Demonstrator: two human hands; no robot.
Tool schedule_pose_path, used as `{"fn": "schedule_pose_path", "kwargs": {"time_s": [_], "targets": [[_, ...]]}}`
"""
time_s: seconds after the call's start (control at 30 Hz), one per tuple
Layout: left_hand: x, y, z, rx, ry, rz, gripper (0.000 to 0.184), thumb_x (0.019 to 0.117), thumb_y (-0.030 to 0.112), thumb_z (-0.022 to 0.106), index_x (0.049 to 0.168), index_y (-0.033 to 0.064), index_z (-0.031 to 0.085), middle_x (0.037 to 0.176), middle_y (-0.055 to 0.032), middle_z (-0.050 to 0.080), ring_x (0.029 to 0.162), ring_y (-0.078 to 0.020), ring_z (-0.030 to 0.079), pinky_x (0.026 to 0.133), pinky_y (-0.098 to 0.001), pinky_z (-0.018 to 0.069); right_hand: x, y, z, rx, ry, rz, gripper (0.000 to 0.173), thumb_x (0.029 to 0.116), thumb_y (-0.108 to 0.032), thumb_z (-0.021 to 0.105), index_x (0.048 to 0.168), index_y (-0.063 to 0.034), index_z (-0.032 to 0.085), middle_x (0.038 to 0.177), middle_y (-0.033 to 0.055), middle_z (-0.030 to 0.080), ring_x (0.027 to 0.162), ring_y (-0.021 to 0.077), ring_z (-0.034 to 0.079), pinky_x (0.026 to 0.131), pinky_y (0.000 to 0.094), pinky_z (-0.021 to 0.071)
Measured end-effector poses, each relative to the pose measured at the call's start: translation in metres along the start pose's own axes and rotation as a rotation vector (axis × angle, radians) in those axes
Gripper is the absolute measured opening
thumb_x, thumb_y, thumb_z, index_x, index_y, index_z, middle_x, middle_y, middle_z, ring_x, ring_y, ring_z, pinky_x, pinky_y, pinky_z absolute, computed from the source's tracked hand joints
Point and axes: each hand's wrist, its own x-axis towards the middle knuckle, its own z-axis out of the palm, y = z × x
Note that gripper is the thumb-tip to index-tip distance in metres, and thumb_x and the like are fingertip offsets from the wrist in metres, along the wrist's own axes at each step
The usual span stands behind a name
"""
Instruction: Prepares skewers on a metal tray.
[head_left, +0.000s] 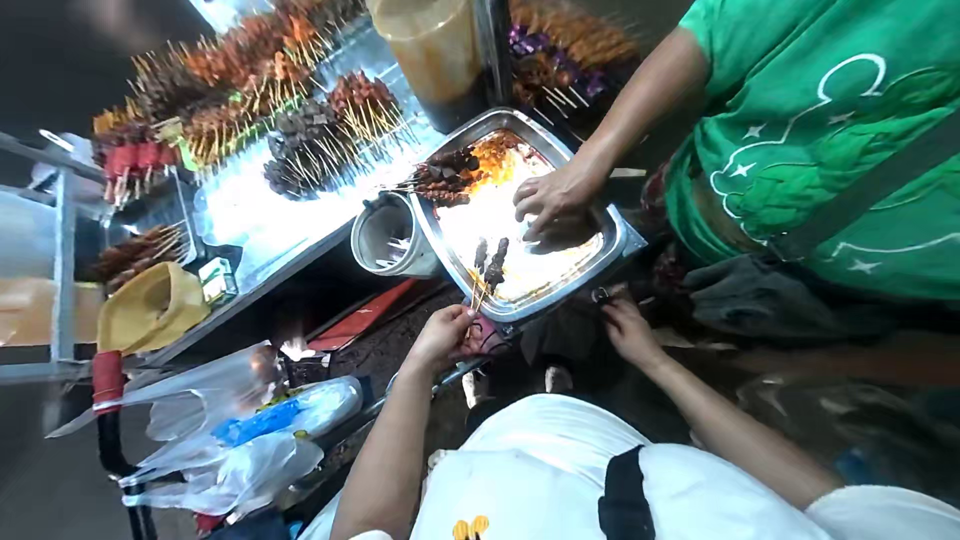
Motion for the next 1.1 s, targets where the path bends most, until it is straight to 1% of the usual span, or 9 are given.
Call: {"fn": "schedule_pose_path", "kwargs": {"time_s": [0.1, 0.23, 0.3, 0.37, 0.47, 0.57, 0.67, 0.83, 1.1], "targets": [[0.008, -0.004, -0.015, -0.101, -0.098, 0.044, 0.024, 0.1111, 0.016, 0.041, 0.116, -0.0007, 0.057, 0.07, 0.0001, 0.063, 0.054, -0.0067, 0.06, 0.054, -0.0208, 0.0528, 0.002, -0.017, -0.017, -0.013, 0.253, -0.182, 0.033, 0.096, 0.004, 0.049, 0.121, 0.0075, 0.07, 0.119, 0.0285, 0.07, 0.111, 0.0415, 0.069, 0.098, 0.0506, 0.0546], [0.023, -0.009, -0.036, -0.151, -0.19, 0.137, 0.02, 0.1104, 0.012, 0.041, 0.114, -0.0002, 0.056, 0.07, 0.001, 0.061, 0.056, -0.0065, 0.06, 0.056, -0.0204, 0.0533, 0.016, -0.073, -0.029, 0.059, 0.453, -0.215, 0.031, 0.0972, -0.001, 0.049, 0.117, 0.0088, 0.07, 0.108, 0.0256, 0.071, 0.089, 0.0273, 0.071, 0.08, 0.0374, 0.0595], [0.028, -0.009, -0.048, -0.17, -0.217, 0.205, 0.017, 0.1092, 0.009, 0.043, 0.113, -0.0006, 0.056, 0.072, 0.0002, 0.063, 0.058, -0.007, 0.061, 0.058, -0.0213, 0.0544, 0.025, -0.116, -0.02, 0.181, 0.488, -0.115, 0.032, 0.0979, -0.004, 0.05, 0.121, 0.0097, 0.067, 0.109, 0.0234, 0.069, 0.087, 0.0201, 0.068, 0.077, 0.0329, 0.0579], [0.029, -0.003, -0.061, -0.16, -0.229, 0.256, 0.014, 0.1072, 0.006, 0.046, 0.112, -0.0019, 0.057, 0.077, -0.0018, 0.066, 0.059, -0.0069, 0.062, 0.058, -0.0213, 0.054, 0.039, -0.163, -0.006, 0.334, 0.426, 0.004, 0.032, 0.1004, -0.005, 0.052, 0.127, 0.0094, 0.063, 0.115, 0.0206, 0.068, 0.091, 0.0149, 0.067, 0.081, 0.0305, 0.0574], [0.026, 0.007, -0.079, -0.17, -0.267, 0.28, 0.011, 0.1056, 0.004, 0.049, 0.109, -0.0013, 0.058, 0.076, -0.0012, 0.068, 0.057, -0.005, 0.062, 0.055, -0.0191, 0.0528, 0.06, -0.221, 0.016, 0.551, 0.336, 0.179, 0.03, 0.1022, -0.003, 0.053, 0.13, 0.0057, 0.061, 0.115, 0.0157, 0.068, 0.088, 0.0131, 0.067, 0.079, 0.0292, 0.0565], [0.026, 0.012, -0.09, -0.201, -0.311, 0.299, 0.008, 0.1042, 0.001, 0.05, 0.106, -0.0012, 0.058, 0.075, -0.0008, 0.067, 0.055, -0.0038, 0.06, 0.053, -0.0177, 0.0518, 0.07, -0.252, 0.029, 0.751, 0.331, 0.284, 0.029, 0.1064, -0.004, 0.047, 0.133, 0.0004, 0.06, 0.111, 0.0084, 0.066, 0.086, 0.0112, 0.064, 0.073, 0.0283, 0.0537], [0.029, 0.011, -0.094, -0.223, -0.346, 0.305, 0.007, 0.1033, -0.001, 0.051, 0.104, -0.0013, 0.059, 0.075, -0.001, 0.067, 0.056, -0.0037, 0.06, 0.053, -0.0173, 0.0517, 0.071, -0.262, 0.032, 0.778, 0.344, 0.299, 0.03, 0.1078, -0.007, 0.046, 0.133, -0.0015, 0.06, 0.111, 0.0069, 0.067, 0.087, 0.0109, 0.064, 0.075, 0.029, 0.0541], [0.034, 0.015, -0.089, -0.225, -0.331, 0.309, 0.007, 0.1034, 0.001, 0.053, 0.106, -0.0008, 0.059, 0.076, -0.0015, 0.067, 0.057, -0.0047, 0.061, 0.054, -0.0184, 0.0521, 0.076, -0.249, 0.02, 0.753, 0.364, 0.258, 0.03, 0.1063, -0.005, 0.048, 0.132, -0.0016, 0.061, 0.111, 0.0063, 0.067, 0.085, 0.0096, 0.064, 0.073, 0.0266, 0.0537], [0.047, 0.031, -0.102, -0.038, -0.293, 0.311, 0.012, 0.1049, 0.005, 0.053, 0.111, -0.0024, 0.061, 0.08, -0.002, 0.069, 0.059, -0.0049, 0.062, 0.056, -0.0192, 0.0524, 0.076, -0.228, 0.017, 0.717, 0.405, 0.269, 0.029, 0.1061, -0.005, 0.049, 0.131, -0.0017, 0.063, 0.11, 0.0071, 0.067, 0.081, 0.0095, 0.063, 0.071, 0.0264, 0.0536]]}}
